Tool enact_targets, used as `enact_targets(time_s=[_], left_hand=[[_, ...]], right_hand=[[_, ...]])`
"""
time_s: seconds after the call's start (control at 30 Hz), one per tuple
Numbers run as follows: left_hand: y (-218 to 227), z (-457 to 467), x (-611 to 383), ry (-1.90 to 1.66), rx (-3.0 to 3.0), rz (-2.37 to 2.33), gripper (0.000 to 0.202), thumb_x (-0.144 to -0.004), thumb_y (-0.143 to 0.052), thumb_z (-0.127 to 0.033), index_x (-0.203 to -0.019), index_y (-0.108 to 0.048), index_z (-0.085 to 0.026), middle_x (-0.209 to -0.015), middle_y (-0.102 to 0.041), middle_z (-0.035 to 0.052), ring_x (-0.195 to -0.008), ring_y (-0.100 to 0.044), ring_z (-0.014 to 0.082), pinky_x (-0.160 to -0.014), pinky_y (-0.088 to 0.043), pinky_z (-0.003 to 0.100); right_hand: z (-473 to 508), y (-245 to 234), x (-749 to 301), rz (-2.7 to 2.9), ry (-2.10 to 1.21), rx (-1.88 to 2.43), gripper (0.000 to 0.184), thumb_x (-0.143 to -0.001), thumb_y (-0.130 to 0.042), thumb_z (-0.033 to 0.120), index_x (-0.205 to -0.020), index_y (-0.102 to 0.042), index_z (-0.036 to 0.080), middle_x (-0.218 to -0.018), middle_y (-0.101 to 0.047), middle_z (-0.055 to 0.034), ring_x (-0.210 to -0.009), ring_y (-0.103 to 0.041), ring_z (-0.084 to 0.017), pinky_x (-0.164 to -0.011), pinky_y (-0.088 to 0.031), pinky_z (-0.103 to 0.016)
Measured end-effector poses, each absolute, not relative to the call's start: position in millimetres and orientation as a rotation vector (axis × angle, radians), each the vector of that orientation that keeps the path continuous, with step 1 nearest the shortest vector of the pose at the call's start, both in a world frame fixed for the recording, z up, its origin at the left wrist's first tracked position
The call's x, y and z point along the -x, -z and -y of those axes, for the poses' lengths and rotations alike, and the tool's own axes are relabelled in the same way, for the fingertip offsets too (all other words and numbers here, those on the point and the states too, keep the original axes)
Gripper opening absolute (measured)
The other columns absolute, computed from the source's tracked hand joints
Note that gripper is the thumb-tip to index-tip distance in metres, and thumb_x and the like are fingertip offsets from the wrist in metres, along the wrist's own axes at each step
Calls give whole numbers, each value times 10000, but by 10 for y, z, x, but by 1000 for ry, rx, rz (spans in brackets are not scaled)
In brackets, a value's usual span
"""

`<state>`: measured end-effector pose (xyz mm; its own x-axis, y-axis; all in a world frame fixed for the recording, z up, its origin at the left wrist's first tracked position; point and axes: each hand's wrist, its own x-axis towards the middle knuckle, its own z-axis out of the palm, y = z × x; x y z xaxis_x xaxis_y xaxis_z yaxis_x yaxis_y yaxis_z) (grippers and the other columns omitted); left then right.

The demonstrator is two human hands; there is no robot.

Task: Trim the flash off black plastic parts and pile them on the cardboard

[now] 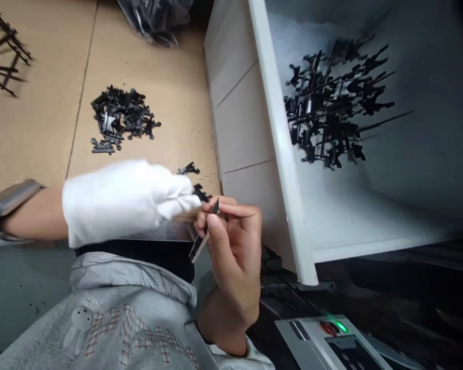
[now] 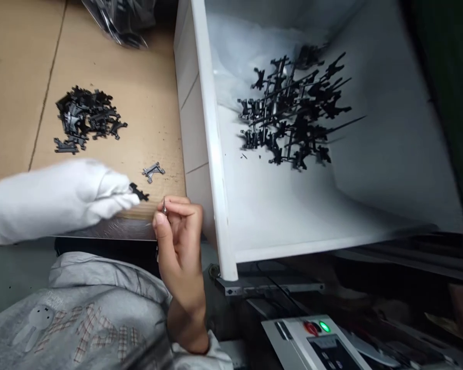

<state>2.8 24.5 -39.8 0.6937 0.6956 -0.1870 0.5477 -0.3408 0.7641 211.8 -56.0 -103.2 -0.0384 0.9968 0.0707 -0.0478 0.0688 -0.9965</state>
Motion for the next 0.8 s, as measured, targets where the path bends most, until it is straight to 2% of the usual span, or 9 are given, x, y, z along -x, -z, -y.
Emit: enact_targets(time_s=[0.13,0.17,0.23,0.37,0.47,0.6,0.7,0.8], left_hand=[[157,-570,322,263,-2544,-1544,321,-1051,-333,-287,-785,-493,-203,-733,-392,8,-652,-223,163,-705,-204,381],[140,-624,395,361,-2595,-1612,396,-1082,-279,-347,-843,-554,-192,-777,-409,16,-667,-222,164,-703,-217,380],[145,-687,491,602,-2638,-1731,538,-1096,-142,-362,-958,-629,-184,-837,-454,29,-686,-232,169,-695,-258,376],[186,-671,481,920,-2718,-1954,651,-1031,8,-159,-1141,-634,-148,-941,-514,68,-763,-342,207,-714,-338,359],[200,-628,412,809,-2662,-2032,730,-1002,65,-111,-1183,-642,-108,-992,-514,106,-804,-389,237,-744,-373,392],[245,-608,426,598,-2648,-1865,771,-1003,82,-183,-1263,-640,-108,-998,-525,125,-769,-408,254,-758,-316,447],[272,-615,493,574,-2681,-1691,664,-1032,-16,-178,-1207,-656,-161,-898,-521,77,-703,-355,225,-732,-301,413],[301,-670,594,372,-2539,-1603,411,-1053,-233,-205,-1009,-642,-186,-812,-480,20,-662,-308,168,-701,-259,363]], right_hand=[[498,1013,-2089,1186,-1213,1133,95,-1082,-706,240,-1137,-672,310,-1053,-644,5,-827,-648,-124,-712,-574,-237],[482,1003,-2080,1164,-1233,1124,76,-1079,-711,257,-1124,-672,303,-1014,-650,11,-810,-648,-123,-711,-578,-236],[452,985,-2067,1137,-1279,1096,47,-1081,-706,298,-1108,-668,295,-934,-664,21,-756,-653,-124,-669,-580,-235],[417,967,-2056,1116,-1306,1065,112,-1073,-710,338,-1175,-677,304,-884,-683,28,-656,-661,-122,-555,-566,-231],[424,952,-2042,1044,-1339,997,248,-1042,-764,300,-1278,-696,339,-930,-674,34,-633,-682,-106,-519,-570,-217],[449,908,-2016,987,-1370,915,299,-1037,-776,244,-1311,-715,348,-920,-701,33,-633,-712,-104,-518,-589,-205],[461,871,-2000,981,-1411,886,291,-1032,-784,245,-1301,-715,332,-904,-720,31,-625,-715,-110,-503,-591,-205],[473,845,-1992,977,-1433,904,287,-1018,-809,289,-1286,-707,313,-890,-729,26,-609,-709,-120,-488,-591,-221]])
